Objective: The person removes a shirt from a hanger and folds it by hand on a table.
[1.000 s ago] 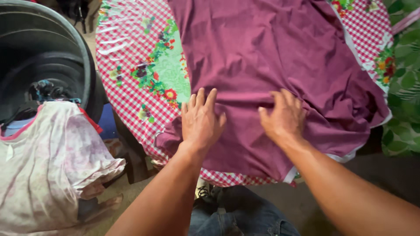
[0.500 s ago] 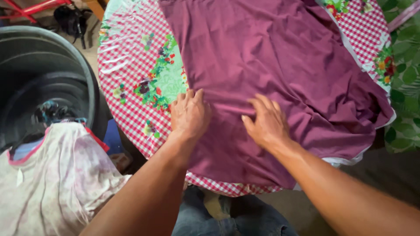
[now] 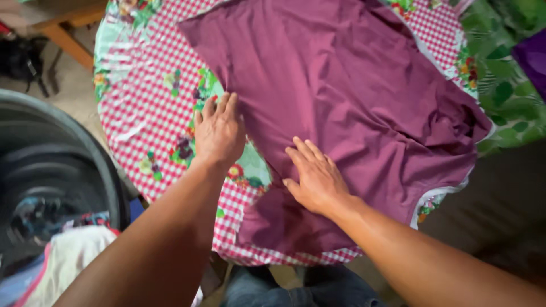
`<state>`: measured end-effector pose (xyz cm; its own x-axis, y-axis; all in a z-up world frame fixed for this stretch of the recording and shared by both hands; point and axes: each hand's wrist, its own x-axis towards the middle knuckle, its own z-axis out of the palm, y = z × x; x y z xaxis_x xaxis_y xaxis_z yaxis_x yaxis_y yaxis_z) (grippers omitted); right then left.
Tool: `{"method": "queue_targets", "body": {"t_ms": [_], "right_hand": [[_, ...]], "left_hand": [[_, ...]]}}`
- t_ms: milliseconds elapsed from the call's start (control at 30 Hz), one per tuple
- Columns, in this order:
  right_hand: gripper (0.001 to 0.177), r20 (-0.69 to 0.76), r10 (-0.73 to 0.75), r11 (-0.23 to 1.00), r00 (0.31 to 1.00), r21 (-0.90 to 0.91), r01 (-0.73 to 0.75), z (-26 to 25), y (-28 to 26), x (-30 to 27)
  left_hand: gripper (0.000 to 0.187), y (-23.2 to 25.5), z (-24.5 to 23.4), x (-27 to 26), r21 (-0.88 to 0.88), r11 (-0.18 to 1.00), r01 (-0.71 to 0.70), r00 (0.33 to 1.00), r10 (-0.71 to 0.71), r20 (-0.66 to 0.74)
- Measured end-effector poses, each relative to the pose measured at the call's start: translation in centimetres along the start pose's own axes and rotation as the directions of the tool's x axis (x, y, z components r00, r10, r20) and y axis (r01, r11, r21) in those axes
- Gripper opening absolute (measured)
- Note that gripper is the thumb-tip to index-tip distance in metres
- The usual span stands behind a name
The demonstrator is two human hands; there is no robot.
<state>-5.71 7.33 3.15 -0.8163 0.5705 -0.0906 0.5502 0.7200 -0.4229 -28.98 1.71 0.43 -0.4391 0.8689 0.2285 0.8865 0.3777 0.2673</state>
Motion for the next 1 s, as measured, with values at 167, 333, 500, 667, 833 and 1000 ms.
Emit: {"method": "queue_targets", "body": {"t_ms": [167, 333, 500, 667, 833, 1000], "right_hand": [[0.061, -0.002, 0.072, 0.996, 0.997, 0.054, -0.072, -1.4, -3.1, 2.6], [0.066, 0.082, 0.062, 0.997, 0.995, 0.046, -0.066, -0.4, -6.5, 4.4], [0.08, 0.157, 0.078, 0.996, 0.985, 0.029, -0.083, 0.1, -7.7, 3.6], [0.078, 0.223, 0.058, 0.992, 0.973, 0.096, -0.081, -0.2, -7.8, 4.1], [0.061, -0.057, 0.125, 0.982, 0.991, 0.153, -0.115, 0.2, -4.6, 5.1], [0.069, -0.128, 0.441, 0.893, 0.888, -0.034, -0.448, -1.0, 1.8, 4.4]], "left_hand": [[0.049, -2.0, -0.8, 2.2, -0.138, 0.988, 0.064, 0.998, -0.064, 0.004], [0.056, -5.2, 0.1, 5.9, -0.017, 0.997, -0.076, 0.996, 0.077, 0.05], [0.061, -7.4, -0.3, 8.3, 0.21, 0.973, -0.094, 0.975, 0.047, 0.216], [0.057, -8.5, -1.8, 8.4, 0.095, 0.995, -0.042, 0.974, 0.02, 0.224], [0.053, -6.1, -1.3, 7.8, 0.105, 0.994, -0.012, 0.997, 0.004, 0.074], [0.093, -0.4, -1.7, 4.2, -0.007, 0.99, -0.141, 0.967, 0.139, 0.214]]}}
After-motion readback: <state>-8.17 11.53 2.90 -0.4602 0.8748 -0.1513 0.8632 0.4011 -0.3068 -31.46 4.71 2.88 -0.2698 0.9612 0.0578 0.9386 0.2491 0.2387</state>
